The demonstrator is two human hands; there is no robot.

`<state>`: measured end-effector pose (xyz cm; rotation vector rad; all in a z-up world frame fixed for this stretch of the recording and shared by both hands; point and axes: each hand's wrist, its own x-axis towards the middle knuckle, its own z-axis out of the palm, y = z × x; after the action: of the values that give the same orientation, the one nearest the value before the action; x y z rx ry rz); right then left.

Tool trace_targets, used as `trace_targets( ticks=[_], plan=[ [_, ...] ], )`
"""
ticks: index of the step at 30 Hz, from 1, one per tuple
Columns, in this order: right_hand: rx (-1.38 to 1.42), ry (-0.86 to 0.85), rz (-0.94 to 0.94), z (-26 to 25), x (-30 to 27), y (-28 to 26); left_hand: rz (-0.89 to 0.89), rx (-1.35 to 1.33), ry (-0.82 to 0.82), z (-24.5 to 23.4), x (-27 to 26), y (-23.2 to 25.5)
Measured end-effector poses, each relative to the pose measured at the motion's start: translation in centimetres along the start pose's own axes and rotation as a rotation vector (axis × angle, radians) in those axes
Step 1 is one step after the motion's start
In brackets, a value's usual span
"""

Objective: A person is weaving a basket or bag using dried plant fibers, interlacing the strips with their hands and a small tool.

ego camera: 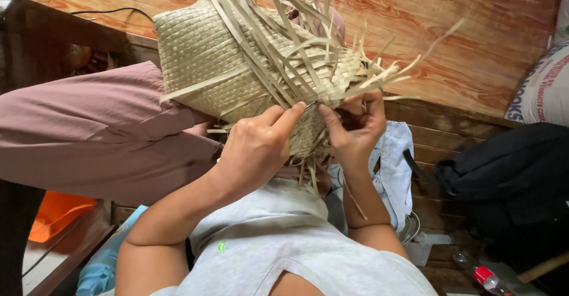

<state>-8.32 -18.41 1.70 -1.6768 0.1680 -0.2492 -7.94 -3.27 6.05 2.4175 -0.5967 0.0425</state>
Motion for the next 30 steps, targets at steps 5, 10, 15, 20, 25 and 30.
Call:
trace_targets(
  ticks=[5,10,15,20,25,30],
  plan=[
    [0.035,-0.008,0.011,-0.6,-0.1,0.4,0.036,-0.096,0.042,0.2,0.5,-0.4],
    [0.150,-0.064,0.100,0.1,0.3,-0.4,0.146,-0.118,0.110,2.1,0.6,-2.1],
    [0.240,-0.125,0.132,0.1,0.5,-0.6,0.220,-0.207,0.158,2.4,1.0,-2.0],
    [0.208,-0.089,0.108,-0.6,1.1,0.5,0.189,-0.253,0.147,1.9,1.9,-1.0],
    [0.125,-0.015,0.130,-1.3,1.2,1.5,0.192,-0.225,0.268,2.1,1.7,-0.2],
    [0.157,-0.040,0.194,-0.4,0.4,0.7,0.150,0.026,0.468,4.7,-0.2,-1.7]
  ],
)
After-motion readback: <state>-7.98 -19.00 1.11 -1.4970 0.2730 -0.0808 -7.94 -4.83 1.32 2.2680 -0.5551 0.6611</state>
